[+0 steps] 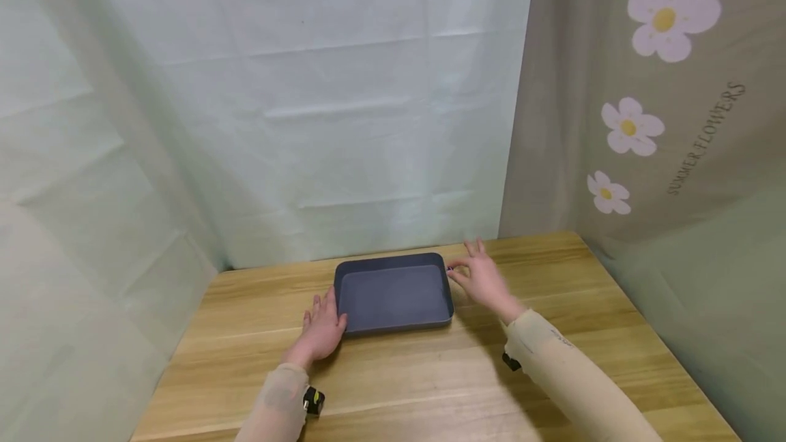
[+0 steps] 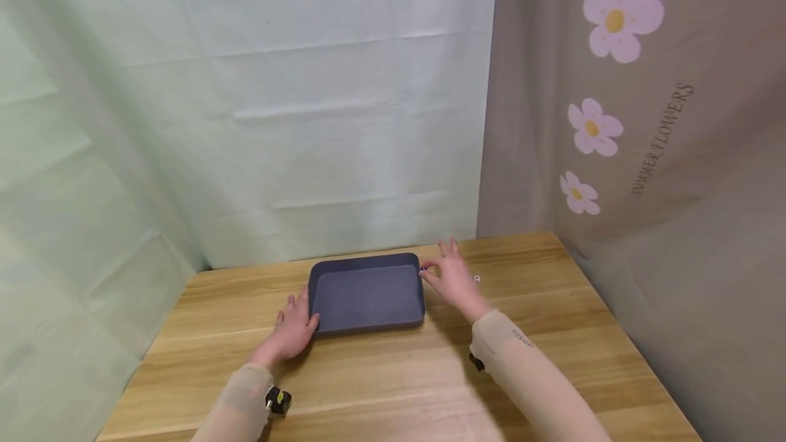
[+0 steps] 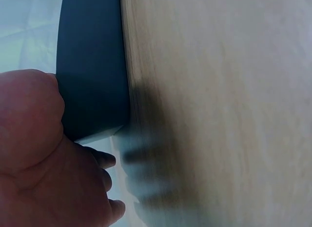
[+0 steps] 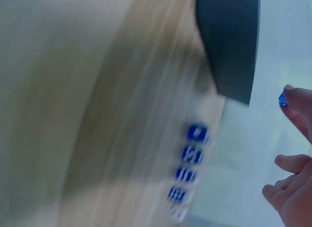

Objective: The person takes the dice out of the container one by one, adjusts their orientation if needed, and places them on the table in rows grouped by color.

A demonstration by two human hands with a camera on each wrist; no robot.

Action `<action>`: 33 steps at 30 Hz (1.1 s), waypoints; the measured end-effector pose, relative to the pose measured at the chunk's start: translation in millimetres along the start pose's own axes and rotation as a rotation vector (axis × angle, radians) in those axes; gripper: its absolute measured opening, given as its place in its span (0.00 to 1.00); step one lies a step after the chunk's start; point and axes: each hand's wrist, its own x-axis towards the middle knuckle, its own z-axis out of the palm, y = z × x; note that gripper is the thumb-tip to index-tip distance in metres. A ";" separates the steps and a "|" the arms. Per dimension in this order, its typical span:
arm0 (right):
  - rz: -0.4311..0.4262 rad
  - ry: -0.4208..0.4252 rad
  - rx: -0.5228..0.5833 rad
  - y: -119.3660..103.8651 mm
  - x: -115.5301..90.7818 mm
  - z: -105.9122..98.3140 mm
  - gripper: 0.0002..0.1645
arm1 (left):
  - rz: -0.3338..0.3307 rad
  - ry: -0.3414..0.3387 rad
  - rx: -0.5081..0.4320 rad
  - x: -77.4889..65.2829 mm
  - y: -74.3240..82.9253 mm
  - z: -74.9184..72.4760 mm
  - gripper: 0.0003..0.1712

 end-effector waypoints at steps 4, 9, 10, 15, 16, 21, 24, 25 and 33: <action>0.048 0.002 0.012 21.2 -12.0 -12.4 0.15 | 0.004 0.009 -0.013 -3.2 1.6 4.5 0.45; 0.113 -0.011 0.041 47.5 -23.6 -30.6 0.18 | 0.001 -0.004 -0.021 -5.7 6.6 -0.7 0.45; 0.127 -0.015 0.044 53.7 -26.2 -33.0 0.18 | -0.006 -0.011 -0.017 -7.0 7.9 -1.6 0.46; 0.171 -0.040 0.015 80.9 -39.2 -41.4 0.19 | -0.022 -0.006 -0.014 -11.3 11.1 -3.3 0.44; 0.176 -0.038 0.002 85.1 -41.5 -42.5 0.18 | -0.019 -0.001 -0.014 -11.4 11.1 -3.2 0.44; 0.184 -0.031 -0.058 97.9 -49.1 -45.3 0.15 | -0.014 -0.006 -0.008 -6.9 4.3 1.0 0.45; 0.189 -0.052 -0.091 100.9 -50.9 -45.0 0.14 | -0.016 -0.012 -0.004 -2.6 -2.0 4.4 0.45; 0.193 -0.061 -0.098 101.5 -51.1 -44.5 0.14 | -0.013 -0.009 -0.004 -1.6 -3.7 5.3 0.45; 0.172 -0.084 -0.149 97.4 -52.0 -42.1 0.13 | -0.004 0.009 -0.013 0.2 -5.8 6.8 0.46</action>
